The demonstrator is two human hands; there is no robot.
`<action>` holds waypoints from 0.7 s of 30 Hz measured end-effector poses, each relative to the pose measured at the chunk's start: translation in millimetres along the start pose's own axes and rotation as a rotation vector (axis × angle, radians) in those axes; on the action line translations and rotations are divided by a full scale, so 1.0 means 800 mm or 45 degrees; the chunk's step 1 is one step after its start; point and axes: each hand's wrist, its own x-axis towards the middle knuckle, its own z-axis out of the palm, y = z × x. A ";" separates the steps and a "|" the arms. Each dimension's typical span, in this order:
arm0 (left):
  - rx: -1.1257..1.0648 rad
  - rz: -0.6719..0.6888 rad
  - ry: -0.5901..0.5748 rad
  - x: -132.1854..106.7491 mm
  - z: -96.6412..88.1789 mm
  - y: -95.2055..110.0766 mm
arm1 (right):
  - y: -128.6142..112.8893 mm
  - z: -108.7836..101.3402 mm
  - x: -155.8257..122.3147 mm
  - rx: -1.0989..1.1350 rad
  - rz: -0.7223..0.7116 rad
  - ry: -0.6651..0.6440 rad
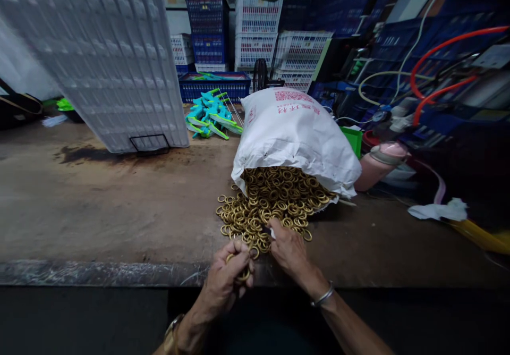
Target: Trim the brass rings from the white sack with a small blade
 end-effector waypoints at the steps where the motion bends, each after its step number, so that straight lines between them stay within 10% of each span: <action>1: -0.063 -0.012 0.019 -0.001 -0.003 0.003 | 0.002 -0.002 -0.001 0.031 -0.004 0.030; 21: -0.544 -0.173 0.033 -0.001 -0.059 -0.014 | -0.030 0.023 -0.046 0.162 -0.102 -0.147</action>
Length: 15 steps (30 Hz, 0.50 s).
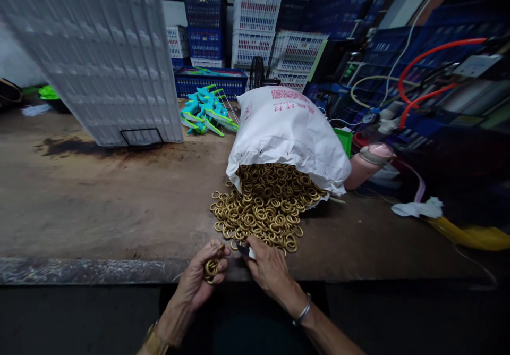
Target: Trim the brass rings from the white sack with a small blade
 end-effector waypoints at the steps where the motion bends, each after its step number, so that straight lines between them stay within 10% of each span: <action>1: 0.010 -0.007 -0.011 -0.001 -0.001 -0.001 | 0.000 0.000 -0.001 -0.001 -0.001 0.005; 15: 0.200 -0.028 0.052 0.001 0.006 -0.005 | 0.011 0.003 0.004 0.533 0.082 0.064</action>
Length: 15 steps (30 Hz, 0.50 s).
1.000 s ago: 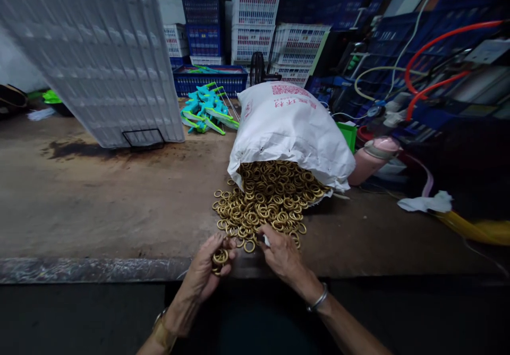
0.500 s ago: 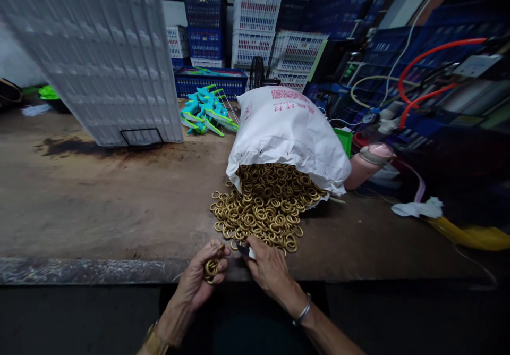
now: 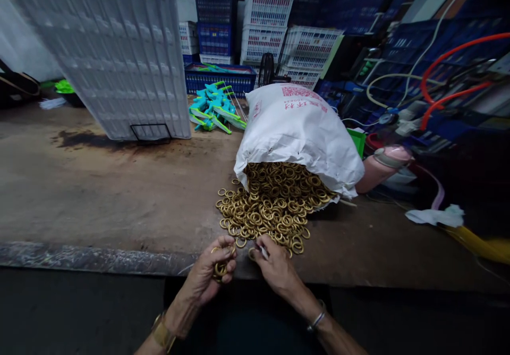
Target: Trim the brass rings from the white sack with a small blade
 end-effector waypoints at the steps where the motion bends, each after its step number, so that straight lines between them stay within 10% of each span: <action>1: 0.022 0.001 0.003 0.000 0.001 0.000 | -0.003 -0.002 0.002 0.141 0.051 -0.009; 7: 0.133 -0.009 -0.043 -0.002 0.010 -0.002 | -0.021 -0.005 0.004 0.904 0.528 -0.196; 15: 0.412 0.106 0.135 -0.001 0.012 -0.011 | -0.029 0.006 0.006 1.153 0.655 -0.263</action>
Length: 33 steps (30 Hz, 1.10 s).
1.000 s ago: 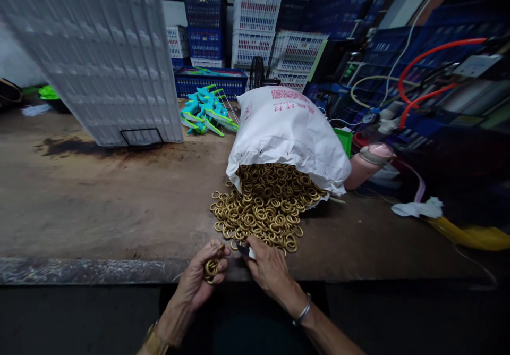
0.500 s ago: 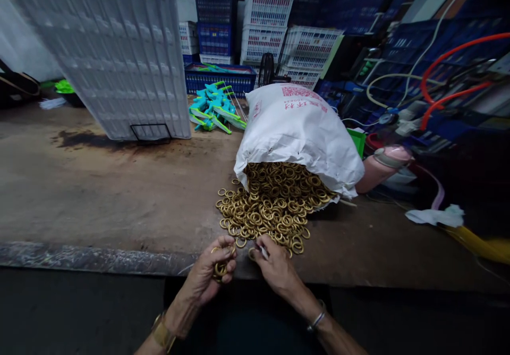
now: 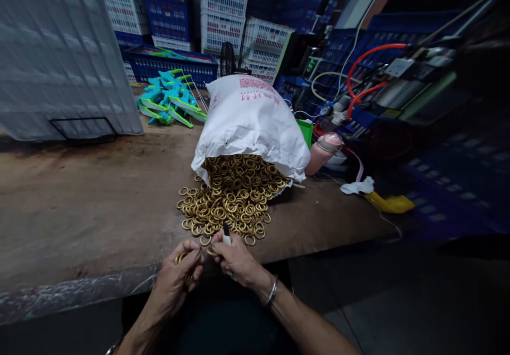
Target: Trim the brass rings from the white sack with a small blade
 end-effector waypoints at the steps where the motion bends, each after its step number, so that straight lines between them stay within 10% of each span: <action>1: 0.055 0.031 0.038 0.000 0.000 -0.003 | 0.001 0.002 0.001 -0.005 0.008 -0.005; 13: 0.430 0.125 0.119 -0.003 0.009 -0.008 | 0.005 0.006 -0.002 0.143 0.156 -0.104; 33: 0.338 0.034 -0.127 -0.007 0.015 -0.008 | 0.007 -0.005 0.000 -0.556 -0.438 0.162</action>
